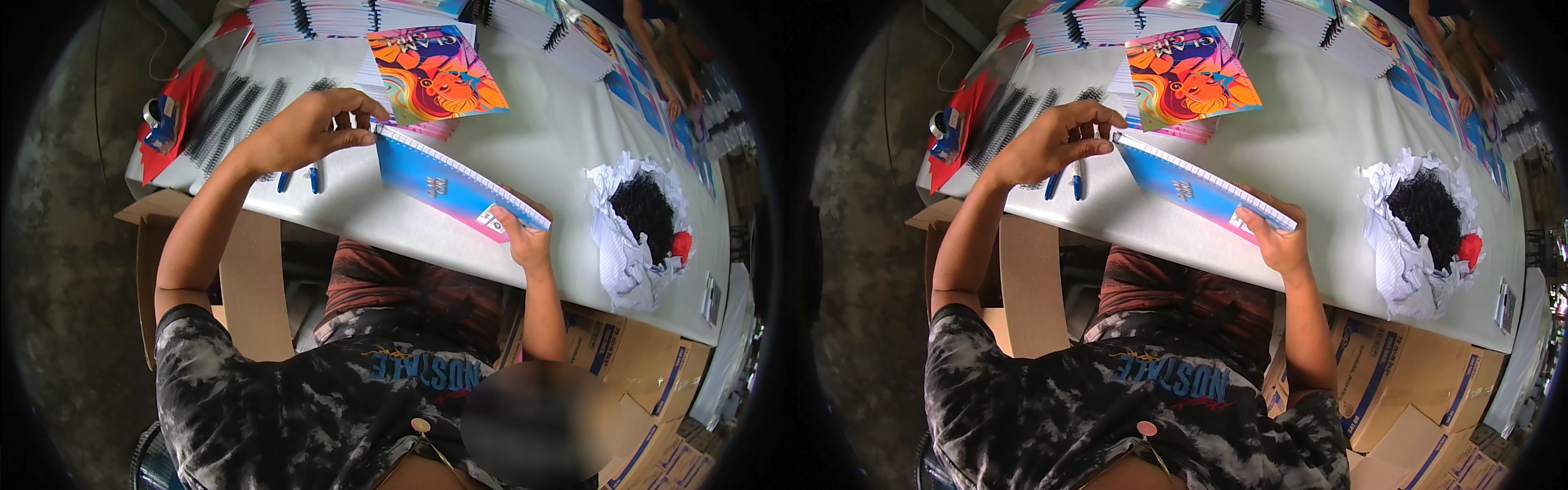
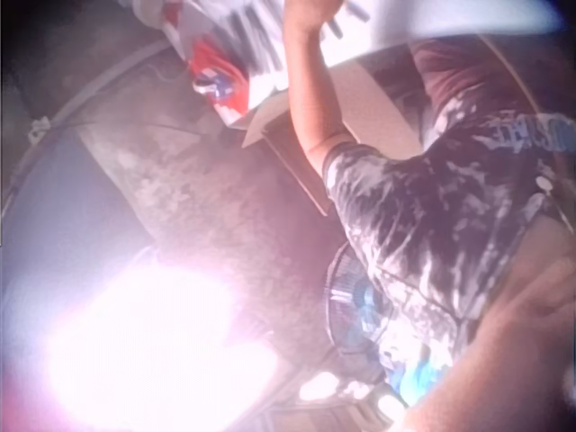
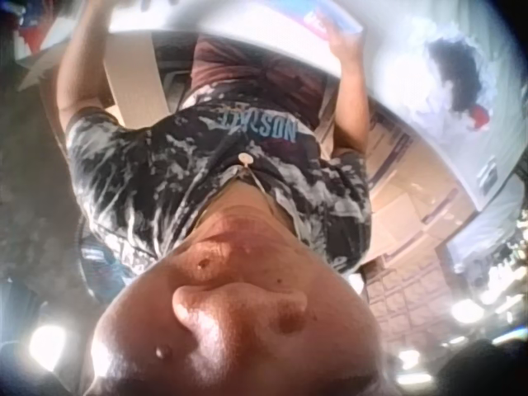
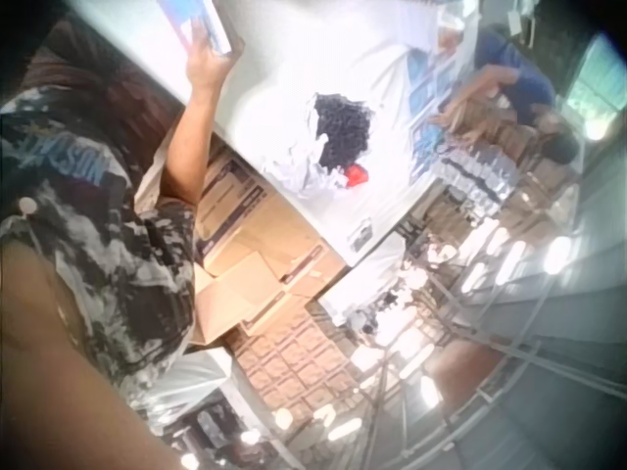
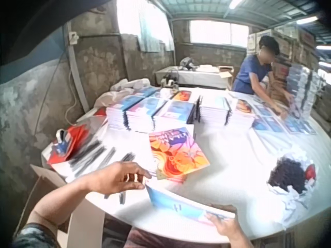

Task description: The person assembles spiral-bound notebooks by inserting metal coils into pre-punched holes and securing them with pliers. They handle stacks of notebook covers and pages, align the coils, and crimp the ends to complete each unit.

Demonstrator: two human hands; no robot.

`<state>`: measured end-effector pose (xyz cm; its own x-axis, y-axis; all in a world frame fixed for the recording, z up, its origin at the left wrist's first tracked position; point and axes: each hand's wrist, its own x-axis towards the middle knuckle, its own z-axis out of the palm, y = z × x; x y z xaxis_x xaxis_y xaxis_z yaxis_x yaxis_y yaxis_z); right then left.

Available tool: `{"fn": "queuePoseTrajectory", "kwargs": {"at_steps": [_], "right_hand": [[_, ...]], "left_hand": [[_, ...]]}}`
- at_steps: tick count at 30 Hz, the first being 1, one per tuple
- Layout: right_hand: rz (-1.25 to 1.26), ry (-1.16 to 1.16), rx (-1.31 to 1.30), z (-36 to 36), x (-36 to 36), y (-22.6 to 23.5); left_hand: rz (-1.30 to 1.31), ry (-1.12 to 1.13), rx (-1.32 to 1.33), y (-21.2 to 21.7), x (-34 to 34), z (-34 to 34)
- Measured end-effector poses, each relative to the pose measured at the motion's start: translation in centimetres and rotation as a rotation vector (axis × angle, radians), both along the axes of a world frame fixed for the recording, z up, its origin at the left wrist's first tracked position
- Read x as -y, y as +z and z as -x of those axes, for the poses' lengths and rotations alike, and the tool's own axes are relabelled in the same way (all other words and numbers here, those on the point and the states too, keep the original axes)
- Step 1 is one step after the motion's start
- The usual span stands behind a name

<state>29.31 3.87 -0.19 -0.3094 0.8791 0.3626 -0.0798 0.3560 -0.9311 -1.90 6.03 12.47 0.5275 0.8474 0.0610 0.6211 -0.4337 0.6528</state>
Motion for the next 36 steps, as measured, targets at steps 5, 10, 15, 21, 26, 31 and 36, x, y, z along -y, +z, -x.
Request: {"fn": "queuePoseTrajectory", "kwargs": {"at_steps": [5, 10, 15, 21, 26, 31, 36], "right_hand": [[0.019, -0.02, 0.003, -0.3, -0.2, -0.4], [0.042, -0.037, 0.004, -0.2, -0.2, -0.1], [-0.633, -0.192, 0.298, 3.3, 2.4, 2.4], [-0.495, 0.184, 0.476, 3.4, 5.1, 4.8], [-0.039, 0.04, -0.001, 1.0, 1.3, 7.0], [-0.076, -0.262, -0.282, -0.3, 0.2, 3.9], [-0.015, -0.348, -0.211, 0.2, 0.0, 0.6]], "left_hand": [[0.422, 0.03, 0.167, -0.3, -0.7, -0.4], [1.004, 0.398, 0.887, -2.9, 0.0, 0.4], [0.504, 0.409, 0.541, -4.1, 5.4, -3.7], [0.177, 0.252, -0.037, -0.9, 6.8, -6.2], [-0.395, -0.049, -0.242, 2.0, 8.1, -6.4], [-0.505, 0.406, 0.013, -2.2, 3.6, -2.9], [0.34, 0.184, 0.519, -9.5, 2.2, -3.7]]}}
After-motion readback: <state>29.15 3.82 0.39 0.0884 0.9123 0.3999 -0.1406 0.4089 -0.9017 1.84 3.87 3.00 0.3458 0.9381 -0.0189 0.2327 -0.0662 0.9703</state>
